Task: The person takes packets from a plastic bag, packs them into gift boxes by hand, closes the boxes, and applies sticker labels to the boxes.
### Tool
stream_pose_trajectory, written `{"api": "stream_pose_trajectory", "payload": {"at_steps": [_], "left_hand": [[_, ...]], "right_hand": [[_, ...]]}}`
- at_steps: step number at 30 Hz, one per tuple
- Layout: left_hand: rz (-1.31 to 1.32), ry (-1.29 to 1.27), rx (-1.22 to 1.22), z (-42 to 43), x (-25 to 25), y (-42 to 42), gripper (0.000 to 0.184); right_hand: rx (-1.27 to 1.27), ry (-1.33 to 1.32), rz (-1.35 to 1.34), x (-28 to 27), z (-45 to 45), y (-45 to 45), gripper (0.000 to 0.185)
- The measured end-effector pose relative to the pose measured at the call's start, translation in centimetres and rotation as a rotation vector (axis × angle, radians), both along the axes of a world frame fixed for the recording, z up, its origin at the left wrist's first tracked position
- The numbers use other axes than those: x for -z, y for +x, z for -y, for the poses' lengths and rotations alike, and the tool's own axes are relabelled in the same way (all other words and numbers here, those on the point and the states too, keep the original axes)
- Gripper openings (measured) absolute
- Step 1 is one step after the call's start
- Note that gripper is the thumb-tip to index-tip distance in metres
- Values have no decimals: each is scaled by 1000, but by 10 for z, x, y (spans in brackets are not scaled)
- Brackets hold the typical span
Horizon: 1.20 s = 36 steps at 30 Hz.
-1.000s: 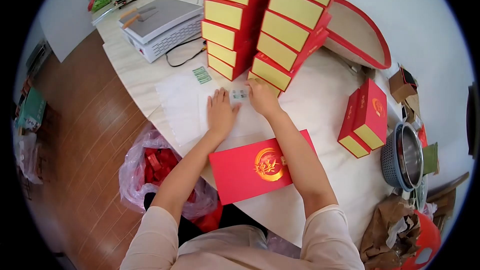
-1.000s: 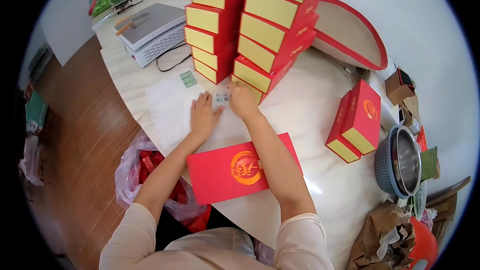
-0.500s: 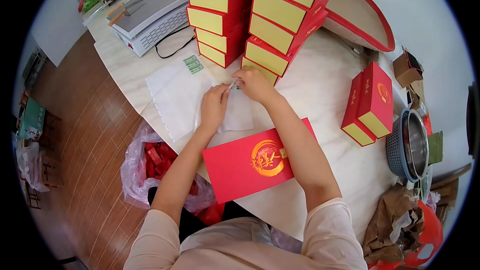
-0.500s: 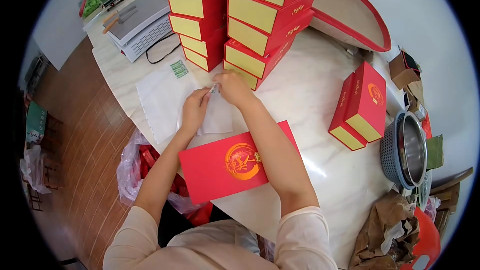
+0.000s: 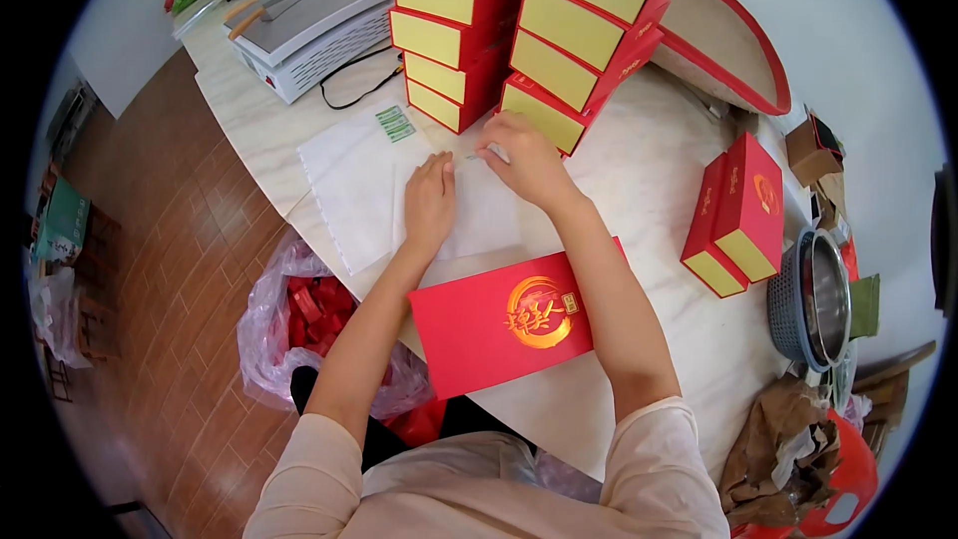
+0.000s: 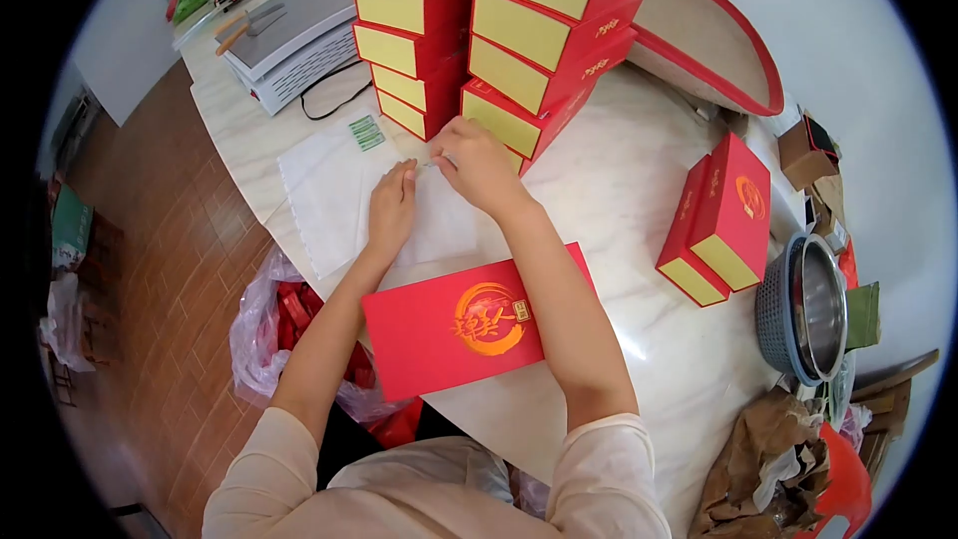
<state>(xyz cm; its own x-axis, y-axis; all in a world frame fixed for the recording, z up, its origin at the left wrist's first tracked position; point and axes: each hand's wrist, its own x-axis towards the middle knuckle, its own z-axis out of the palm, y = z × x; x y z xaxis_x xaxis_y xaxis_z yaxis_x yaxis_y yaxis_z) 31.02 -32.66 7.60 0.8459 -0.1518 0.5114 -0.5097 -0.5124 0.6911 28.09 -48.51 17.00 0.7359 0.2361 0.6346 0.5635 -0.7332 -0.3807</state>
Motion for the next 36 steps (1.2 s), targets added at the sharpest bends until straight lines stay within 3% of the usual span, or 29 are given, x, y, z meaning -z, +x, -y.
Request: {"api": "stream_pose_trajectory", "payload": {"at_steps": [5, 8, 11, 15, 19, 21, 29, 32, 36], "left_hand": [[-45, -221, 16, -6, -7, -3, 32], [-138, -455, 146, -22, -33, -13, 34], [-396, -700, 479, -54, -71, -46, 39], [-580, -628, 482, -84, -56, -113, 40], [-655, -715, 400, -79, -33, -187, 30], [-672, -715, 416, -77, -27, -207, 28], [-838, -861, 508, -88, -34, -205, 48], [-707, -831, 497, -84, -22, -204, 48], [-832, -846, 490, -87, -26, -208, 47]], "right_hand": [[70, 250, -136, -20, -10, -8, 7], [131, 285, -11, -22, -13, -8, 7], [148, 461, 21, -31, -21, -19, 9], [113, 466, -56, -49, -39, -61, 18], [-28, 603, -545, -38, -62, -130, 40], [-76, 630, -691, -26, -73, -159, 40], [-38, 540, -676, 3, -84, -195, 38], [-4, 436, -659, 5, -88, -195, 39], [-11, 378, -659, 6, -86, -195, 40]]}}
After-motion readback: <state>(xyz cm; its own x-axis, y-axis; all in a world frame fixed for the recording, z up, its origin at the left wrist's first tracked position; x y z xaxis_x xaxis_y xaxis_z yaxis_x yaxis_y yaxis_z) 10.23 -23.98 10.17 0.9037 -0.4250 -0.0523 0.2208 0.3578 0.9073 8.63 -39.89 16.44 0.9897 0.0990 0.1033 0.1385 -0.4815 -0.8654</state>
